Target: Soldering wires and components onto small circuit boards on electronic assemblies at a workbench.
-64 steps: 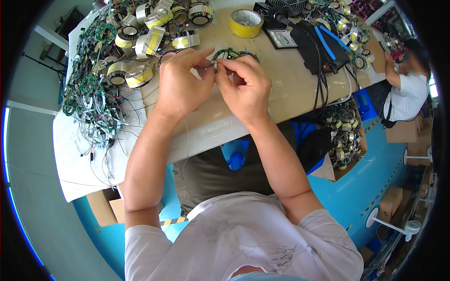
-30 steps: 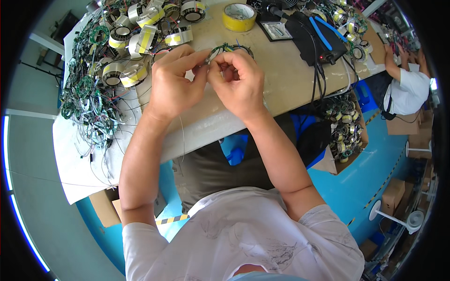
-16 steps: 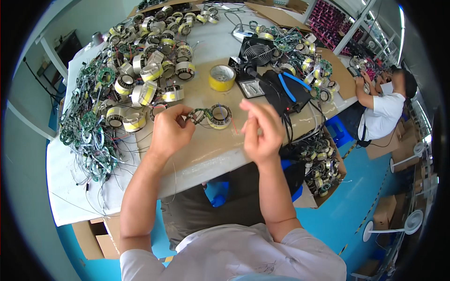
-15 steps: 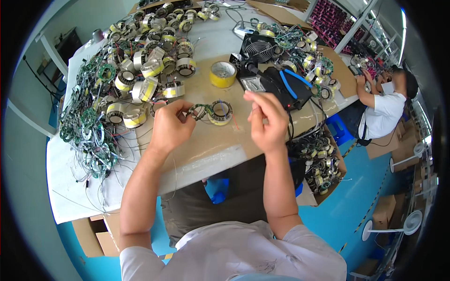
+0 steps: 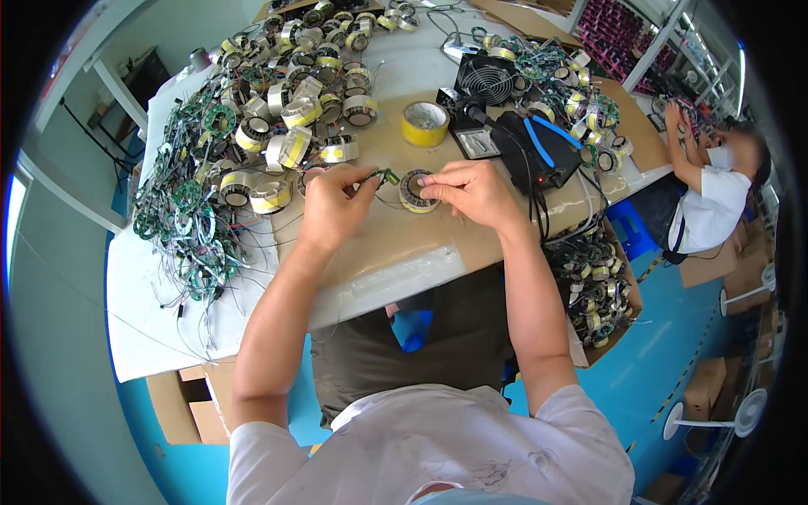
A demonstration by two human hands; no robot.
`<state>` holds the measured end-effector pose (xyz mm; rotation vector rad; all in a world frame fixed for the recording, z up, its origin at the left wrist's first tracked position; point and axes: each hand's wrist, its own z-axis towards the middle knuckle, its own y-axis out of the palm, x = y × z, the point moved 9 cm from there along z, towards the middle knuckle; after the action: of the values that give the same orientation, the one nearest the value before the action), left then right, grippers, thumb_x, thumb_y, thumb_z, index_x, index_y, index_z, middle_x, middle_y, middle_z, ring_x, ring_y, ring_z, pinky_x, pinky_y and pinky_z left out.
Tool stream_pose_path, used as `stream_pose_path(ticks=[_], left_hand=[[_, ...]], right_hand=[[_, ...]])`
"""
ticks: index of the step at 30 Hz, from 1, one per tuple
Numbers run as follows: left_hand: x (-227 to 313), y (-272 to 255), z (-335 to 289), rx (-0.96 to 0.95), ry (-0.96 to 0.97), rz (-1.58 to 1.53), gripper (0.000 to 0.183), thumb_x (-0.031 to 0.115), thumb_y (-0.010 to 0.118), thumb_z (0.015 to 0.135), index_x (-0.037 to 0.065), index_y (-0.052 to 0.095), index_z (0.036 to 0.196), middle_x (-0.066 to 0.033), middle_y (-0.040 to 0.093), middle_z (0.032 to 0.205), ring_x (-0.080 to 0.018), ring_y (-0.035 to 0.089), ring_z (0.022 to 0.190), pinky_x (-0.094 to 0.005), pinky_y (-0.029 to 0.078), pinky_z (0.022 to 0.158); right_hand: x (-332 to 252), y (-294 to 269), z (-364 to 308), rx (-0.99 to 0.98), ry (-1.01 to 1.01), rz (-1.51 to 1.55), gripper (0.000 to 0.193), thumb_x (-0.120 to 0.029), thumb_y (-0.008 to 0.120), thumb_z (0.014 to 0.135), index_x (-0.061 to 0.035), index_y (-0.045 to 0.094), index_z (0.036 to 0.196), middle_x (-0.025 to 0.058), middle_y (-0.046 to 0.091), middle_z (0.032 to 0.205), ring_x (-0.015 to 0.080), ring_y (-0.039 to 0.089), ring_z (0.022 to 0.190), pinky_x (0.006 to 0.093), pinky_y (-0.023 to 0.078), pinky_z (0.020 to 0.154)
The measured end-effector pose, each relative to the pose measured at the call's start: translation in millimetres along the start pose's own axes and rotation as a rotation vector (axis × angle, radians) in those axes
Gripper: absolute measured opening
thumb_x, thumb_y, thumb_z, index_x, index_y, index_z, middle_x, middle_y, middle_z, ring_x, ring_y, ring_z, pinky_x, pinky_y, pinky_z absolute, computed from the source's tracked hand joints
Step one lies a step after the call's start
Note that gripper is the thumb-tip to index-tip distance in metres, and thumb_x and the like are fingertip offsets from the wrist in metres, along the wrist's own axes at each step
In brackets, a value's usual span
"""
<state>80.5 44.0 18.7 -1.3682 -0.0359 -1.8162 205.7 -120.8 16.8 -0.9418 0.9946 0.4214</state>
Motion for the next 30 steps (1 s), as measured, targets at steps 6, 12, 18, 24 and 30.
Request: stream_pose_path(ticks=[6, 12, 18, 24, 30], left_hand=[[13, 1, 2, 0.009, 0.043, 0.054, 0.023, 0.008, 0.074, 0.083, 0.001, 0.075, 0.105, -0.0093, 0.068, 0.083, -0.0155, 0.058, 0.059, -0.0290, 0.048, 0.058], [49, 6, 10, 0.099, 0.290, 0.171, 0.021, 0.003, 0.073, 0.083, 0.002, 0.075, 0.103, -0.0116, 0.068, 0.087, -0.0254, 0.064, 0.066, -0.0353, 0.051, 0.060], [52, 11, 9, 0.210, 0.524, 0.206, 0.022, -0.003, 0.073, 0.083, 0.002, 0.075, 0.105, -0.0120, 0.069, 0.088, -0.0199, 0.065, 0.066, -0.0292, 0.050, 0.057], [33, 5, 8, 0.212, 0.375, 0.018, 0.022, -0.003, 0.072, 0.085, 0.001, 0.076, 0.105, -0.0083, 0.069, 0.088, -0.0119, 0.061, 0.064, -0.0249, 0.048, 0.055], [17, -1, 9, 0.199, 0.226, -0.039, 0.020, 0.002, 0.075, 0.083, 0.001, 0.076, 0.103, -0.0091, 0.070, 0.081, -0.0136, 0.062, 0.060, -0.0265, 0.049, 0.054]], right_hand=[[1, -1, 4, 0.167, -0.253, -0.038, 0.016, -0.011, 0.078, 0.087, -0.0003, 0.078, 0.098, 0.0051, 0.072, 0.081, 0.0071, 0.057, 0.057, 0.0211, 0.042, 0.049], [7, 10, 0, 0.268, 0.040, 0.351, 0.014, -0.012, 0.075, 0.089, 0.0014, 0.077, 0.095, 0.0019, 0.073, 0.079, 0.0026, 0.051, 0.052, 0.0196, 0.038, 0.045], [-2, 28, 8, 0.208, 0.107, 0.420, 0.024, -0.022, 0.076, 0.089, 0.0014, 0.074, 0.092, -0.0008, 0.067, 0.069, 0.0024, 0.053, 0.053, 0.0202, 0.038, 0.045], [7, 34, 17, 0.140, 0.227, 0.580, 0.026, -0.025, 0.073, 0.093, -0.0017, 0.069, 0.082, -0.0014, 0.057, 0.060, 0.0039, 0.047, 0.046, 0.0200, 0.035, 0.041], [3, 43, 26, 0.102, 0.113, 0.616, 0.025, -0.022, 0.072, 0.094, 0.0018, 0.069, 0.086, 0.0044, 0.068, 0.075, 0.0023, 0.047, 0.045, 0.0196, 0.038, 0.040]])
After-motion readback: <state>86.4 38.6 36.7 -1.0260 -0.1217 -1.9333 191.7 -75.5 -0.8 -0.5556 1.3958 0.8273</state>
